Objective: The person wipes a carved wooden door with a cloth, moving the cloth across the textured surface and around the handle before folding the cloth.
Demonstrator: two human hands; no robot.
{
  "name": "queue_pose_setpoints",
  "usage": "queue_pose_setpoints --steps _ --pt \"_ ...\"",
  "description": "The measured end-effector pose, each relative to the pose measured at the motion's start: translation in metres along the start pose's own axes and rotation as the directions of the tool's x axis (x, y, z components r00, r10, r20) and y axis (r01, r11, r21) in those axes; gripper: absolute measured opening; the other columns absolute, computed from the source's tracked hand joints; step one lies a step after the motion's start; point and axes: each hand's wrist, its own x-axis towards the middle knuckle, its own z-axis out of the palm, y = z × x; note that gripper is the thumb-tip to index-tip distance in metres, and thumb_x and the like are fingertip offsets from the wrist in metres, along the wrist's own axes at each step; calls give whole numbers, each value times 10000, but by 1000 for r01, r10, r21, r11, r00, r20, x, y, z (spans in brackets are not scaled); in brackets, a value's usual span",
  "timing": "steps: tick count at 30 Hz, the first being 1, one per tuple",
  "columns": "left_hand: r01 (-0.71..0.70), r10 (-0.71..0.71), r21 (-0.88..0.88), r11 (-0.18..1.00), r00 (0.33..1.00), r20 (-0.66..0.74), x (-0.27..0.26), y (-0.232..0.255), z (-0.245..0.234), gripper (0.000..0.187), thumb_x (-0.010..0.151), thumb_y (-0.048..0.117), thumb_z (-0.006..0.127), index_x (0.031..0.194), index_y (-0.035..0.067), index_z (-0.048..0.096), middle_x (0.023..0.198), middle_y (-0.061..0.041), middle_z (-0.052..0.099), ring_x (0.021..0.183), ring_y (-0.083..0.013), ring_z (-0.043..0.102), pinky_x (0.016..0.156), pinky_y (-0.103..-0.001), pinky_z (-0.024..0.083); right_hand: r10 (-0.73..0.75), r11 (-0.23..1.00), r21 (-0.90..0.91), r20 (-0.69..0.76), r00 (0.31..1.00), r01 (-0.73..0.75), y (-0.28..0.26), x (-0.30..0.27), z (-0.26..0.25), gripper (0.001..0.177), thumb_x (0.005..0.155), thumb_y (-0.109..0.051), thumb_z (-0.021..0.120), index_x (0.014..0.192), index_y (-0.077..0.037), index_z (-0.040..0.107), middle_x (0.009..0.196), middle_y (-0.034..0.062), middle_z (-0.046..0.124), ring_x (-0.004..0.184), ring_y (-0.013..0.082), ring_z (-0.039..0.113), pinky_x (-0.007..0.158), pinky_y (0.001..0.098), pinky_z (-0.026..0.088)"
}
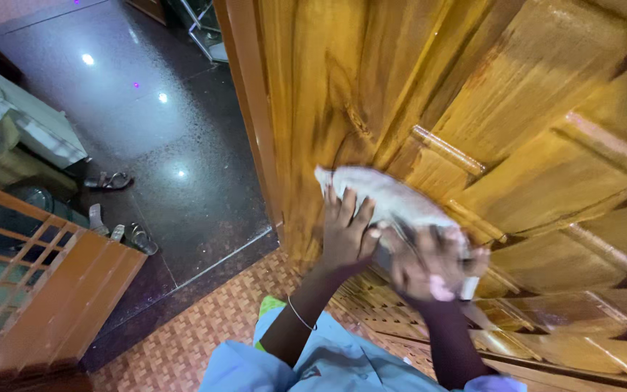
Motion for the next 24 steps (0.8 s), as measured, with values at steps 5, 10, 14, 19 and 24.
queue_pose_setpoints --steps 5,10,14,19,24 --pt "-98 84 -136 986 991 -105 69 36 -16 590 1116 493 353 1538 120 530 1707 -234 224 1622 -544 112 1274 -714 50 188 982 12 71 980 -189 25 38 -36 455 1118 -484 578 1498 -241 643 1732 175 280 1608 470 33 1268 700 19" --pt "-189 187 18 982 949 -255 47 -8 29 478 1099 414 446 1497 169 545 1704 -170 231 1597 -525 171 1272 -799 81 168 969 -184 8 986 -163 -14 14 28 427 1070 -428 605 1387 -182 753 1692 184 278 1625 401 165 1270 684 59" --pt "-170 169 101 980 985 22 -35 -82 39 356 1040 424 580 1236 135 648 1454 -210 355 1496 -605 245 1199 -840 116 188 977 -100 -15 982 -188 -69 -63 86 429 1025 -465 653 1338 -193 764 1648 174 328 1606 384 189 1274 673 77" --pt "-191 189 57 980 982 26 -91 -150 54 306 955 433 684 1123 196 780 1394 -193 476 1393 -578 351 1164 -806 144 239 971 -21 177 955 -239 -129 -130 129 345 910 -423 731 1186 -227 798 1626 133 409 1590 383 197 1249 678 65" --pt "-254 256 -30 967 963 87 -66 -164 22 284 986 455 740 1178 246 739 1495 -64 373 1552 -554 223 1261 -762 107 294 955 -22 171 940 -295 -135 -113 129 393 983 -389 721 1287 -149 788 1703 141 265 1635 376 68 1320 730 16"
